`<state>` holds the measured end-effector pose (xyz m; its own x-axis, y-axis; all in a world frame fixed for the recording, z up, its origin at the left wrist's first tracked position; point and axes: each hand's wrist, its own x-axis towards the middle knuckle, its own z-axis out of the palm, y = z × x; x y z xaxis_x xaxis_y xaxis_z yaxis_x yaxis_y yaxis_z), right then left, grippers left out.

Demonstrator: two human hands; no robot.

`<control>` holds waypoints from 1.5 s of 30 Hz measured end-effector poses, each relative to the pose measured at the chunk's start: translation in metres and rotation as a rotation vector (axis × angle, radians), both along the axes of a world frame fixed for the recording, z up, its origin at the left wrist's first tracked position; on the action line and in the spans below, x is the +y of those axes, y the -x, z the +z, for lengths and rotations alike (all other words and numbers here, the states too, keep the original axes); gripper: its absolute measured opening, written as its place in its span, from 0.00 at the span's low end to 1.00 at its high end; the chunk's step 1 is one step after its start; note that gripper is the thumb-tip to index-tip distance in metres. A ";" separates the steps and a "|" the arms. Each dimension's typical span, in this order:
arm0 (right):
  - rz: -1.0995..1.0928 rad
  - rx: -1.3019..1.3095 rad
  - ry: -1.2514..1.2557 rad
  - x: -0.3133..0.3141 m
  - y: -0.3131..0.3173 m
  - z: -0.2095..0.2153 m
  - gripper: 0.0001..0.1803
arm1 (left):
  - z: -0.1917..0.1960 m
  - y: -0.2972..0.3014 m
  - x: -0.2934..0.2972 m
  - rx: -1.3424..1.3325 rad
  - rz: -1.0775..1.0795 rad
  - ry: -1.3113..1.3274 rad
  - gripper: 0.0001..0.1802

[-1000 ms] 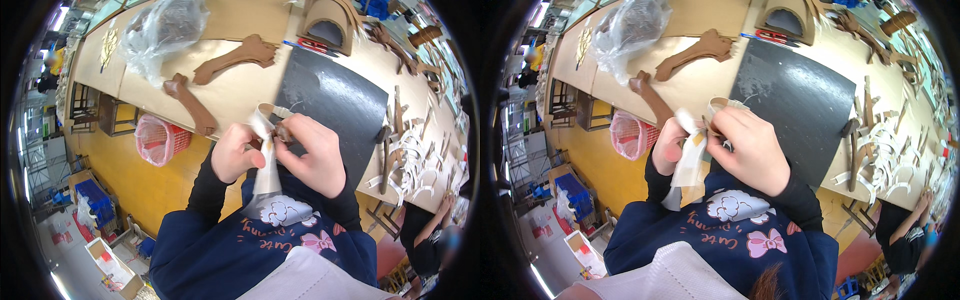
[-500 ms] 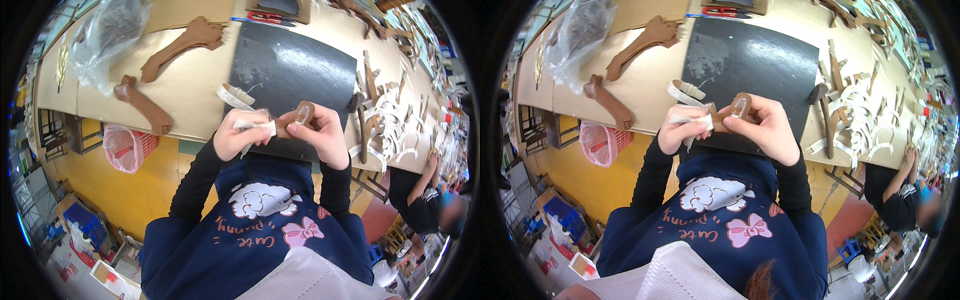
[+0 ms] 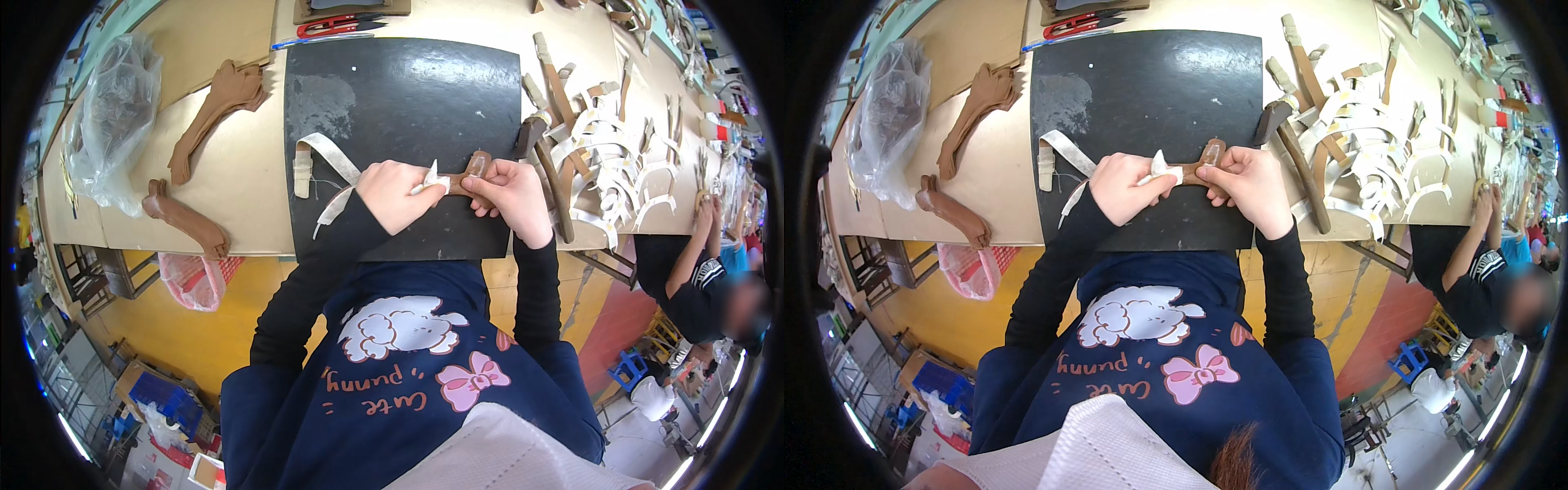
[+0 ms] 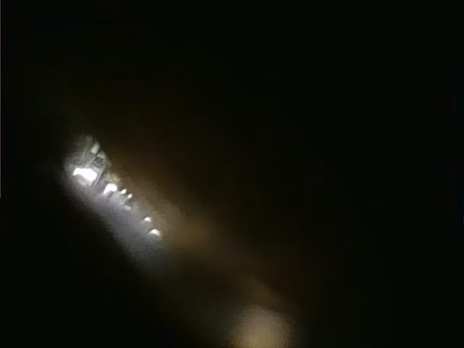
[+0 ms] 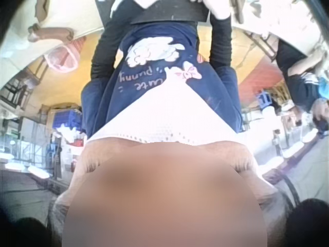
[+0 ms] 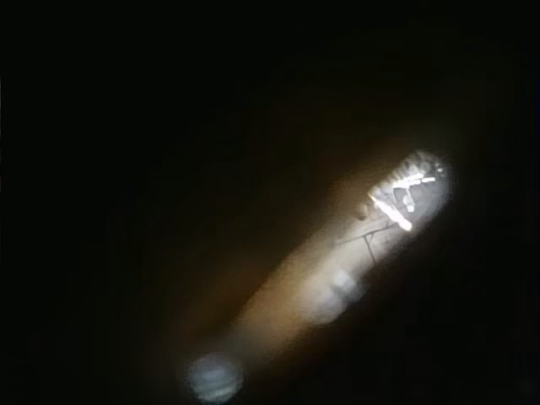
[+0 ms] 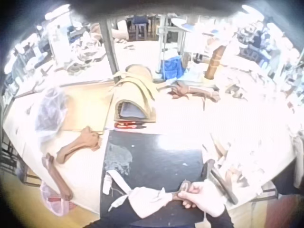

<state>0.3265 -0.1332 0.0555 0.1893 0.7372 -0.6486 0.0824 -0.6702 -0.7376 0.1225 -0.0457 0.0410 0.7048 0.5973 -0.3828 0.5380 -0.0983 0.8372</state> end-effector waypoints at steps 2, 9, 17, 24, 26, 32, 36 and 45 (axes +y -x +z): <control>0.014 0.005 0.005 0.001 0.000 0.000 0.12 | 0.000 0.004 0.003 -0.051 0.010 0.079 0.18; -0.083 0.074 0.043 0.002 -0.004 0.001 0.12 | -0.003 0.022 0.019 -0.330 0.280 0.538 0.12; -0.015 -0.210 -0.205 -0.010 -0.006 0.017 0.14 | -0.006 0.031 0.027 -0.299 -0.127 0.096 0.18; 0.092 -0.121 -0.462 -0.025 0.017 0.020 0.25 | -0.008 0.026 0.023 -0.434 -0.168 0.042 0.41; 0.036 -0.004 -0.449 -0.020 0.027 0.018 0.27 | -0.008 0.027 0.019 -0.408 -0.104 0.101 0.34; 0.067 -0.034 -0.277 -0.006 0.034 0.021 0.28 | -0.013 0.028 0.001 -0.430 0.120 -0.332 0.08; 0.274 -0.308 -0.330 -0.004 0.041 0.021 0.30 | -0.018 0.027 -0.008 -0.282 0.135 -0.480 0.18; 0.250 -0.324 -0.200 0.003 0.031 0.023 0.14 | -0.019 0.032 0.000 -0.266 0.048 -0.549 0.19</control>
